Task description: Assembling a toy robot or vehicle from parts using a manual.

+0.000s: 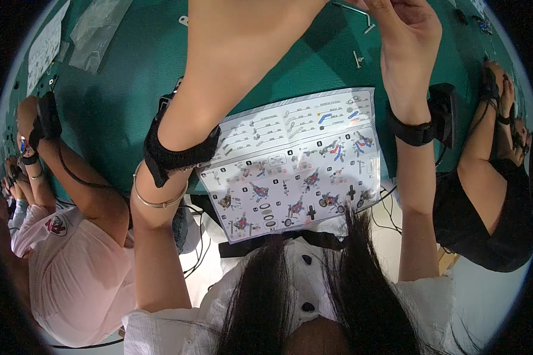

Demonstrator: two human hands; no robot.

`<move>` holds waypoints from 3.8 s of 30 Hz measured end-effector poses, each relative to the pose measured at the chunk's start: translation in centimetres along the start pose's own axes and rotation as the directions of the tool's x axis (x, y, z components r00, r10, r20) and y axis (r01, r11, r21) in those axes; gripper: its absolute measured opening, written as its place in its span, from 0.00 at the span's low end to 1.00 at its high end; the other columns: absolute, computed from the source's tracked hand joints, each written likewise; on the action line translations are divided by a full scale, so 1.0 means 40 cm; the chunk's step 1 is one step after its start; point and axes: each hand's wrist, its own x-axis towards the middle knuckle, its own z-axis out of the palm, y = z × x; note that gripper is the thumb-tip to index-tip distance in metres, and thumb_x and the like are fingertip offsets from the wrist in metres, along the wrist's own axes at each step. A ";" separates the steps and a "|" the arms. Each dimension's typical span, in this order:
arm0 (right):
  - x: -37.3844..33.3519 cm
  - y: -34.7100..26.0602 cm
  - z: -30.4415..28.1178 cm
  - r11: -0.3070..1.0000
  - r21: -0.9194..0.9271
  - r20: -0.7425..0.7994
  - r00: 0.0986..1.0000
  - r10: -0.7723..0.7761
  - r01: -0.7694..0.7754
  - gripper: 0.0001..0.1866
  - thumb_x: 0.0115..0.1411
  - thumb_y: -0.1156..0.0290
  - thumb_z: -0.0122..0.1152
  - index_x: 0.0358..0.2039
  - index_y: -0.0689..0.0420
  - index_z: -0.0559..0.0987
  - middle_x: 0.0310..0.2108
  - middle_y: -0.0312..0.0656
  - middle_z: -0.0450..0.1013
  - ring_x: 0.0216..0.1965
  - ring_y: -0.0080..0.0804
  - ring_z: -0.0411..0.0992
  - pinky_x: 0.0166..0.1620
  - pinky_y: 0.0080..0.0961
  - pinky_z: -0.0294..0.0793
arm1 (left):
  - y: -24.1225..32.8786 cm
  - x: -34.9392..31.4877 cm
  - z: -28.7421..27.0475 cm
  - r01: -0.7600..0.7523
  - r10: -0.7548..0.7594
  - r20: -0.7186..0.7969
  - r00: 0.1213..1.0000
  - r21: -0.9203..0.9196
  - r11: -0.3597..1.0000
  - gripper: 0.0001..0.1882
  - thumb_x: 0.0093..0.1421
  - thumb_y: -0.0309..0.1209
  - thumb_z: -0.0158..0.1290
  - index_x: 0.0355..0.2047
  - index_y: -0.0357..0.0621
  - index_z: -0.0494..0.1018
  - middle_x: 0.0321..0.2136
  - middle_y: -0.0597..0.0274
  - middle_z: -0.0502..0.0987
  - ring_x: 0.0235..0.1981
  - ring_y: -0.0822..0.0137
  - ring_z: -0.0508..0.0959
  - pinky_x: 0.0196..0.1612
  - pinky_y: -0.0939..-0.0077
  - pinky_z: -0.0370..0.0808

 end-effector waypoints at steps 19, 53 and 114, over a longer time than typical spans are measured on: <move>0.003 0.004 0.007 0.994 0.032 0.025 0.994 0.108 -0.108 0.12 0.64 0.65 0.54 0.28 0.59 0.75 0.26 0.33 0.72 0.27 0.16 0.69 0.33 0.13 0.69 | -0.017 0.002 -0.005 0.092 -0.077 0.060 0.995 -0.308 0.947 0.04 0.56 0.18 0.55 0.32 0.29 0.75 0.26 0.57 0.78 0.29 0.73 0.78 0.34 0.84 0.75; -0.017 -0.058 -0.044 0.966 -0.179 0.301 0.924 0.236 -0.189 0.19 0.66 0.64 0.49 0.20 0.62 0.67 0.15 0.31 0.56 0.20 0.16 0.54 0.21 0.21 0.53 | 0.036 -0.007 0.014 0.299 -0.293 0.103 0.951 -0.057 0.952 0.05 0.56 0.20 0.56 0.33 0.35 0.74 0.30 0.63 0.77 0.34 0.76 0.76 0.40 0.80 0.73; -0.003 -0.015 -0.002 0.959 -0.259 0.216 0.975 -0.057 0.113 0.11 0.66 0.67 0.46 0.30 0.62 0.66 0.24 0.41 0.60 0.24 0.30 0.58 0.28 0.26 0.60 | 0.036 -0.006 0.019 0.229 -0.225 -0.040 0.974 0.144 0.963 0.03 0.56 0.21 0.56 0.31 0.33 0.76 0.30 0.61 0.77 0.32 0.75 0.76 0.38 0.81 0.73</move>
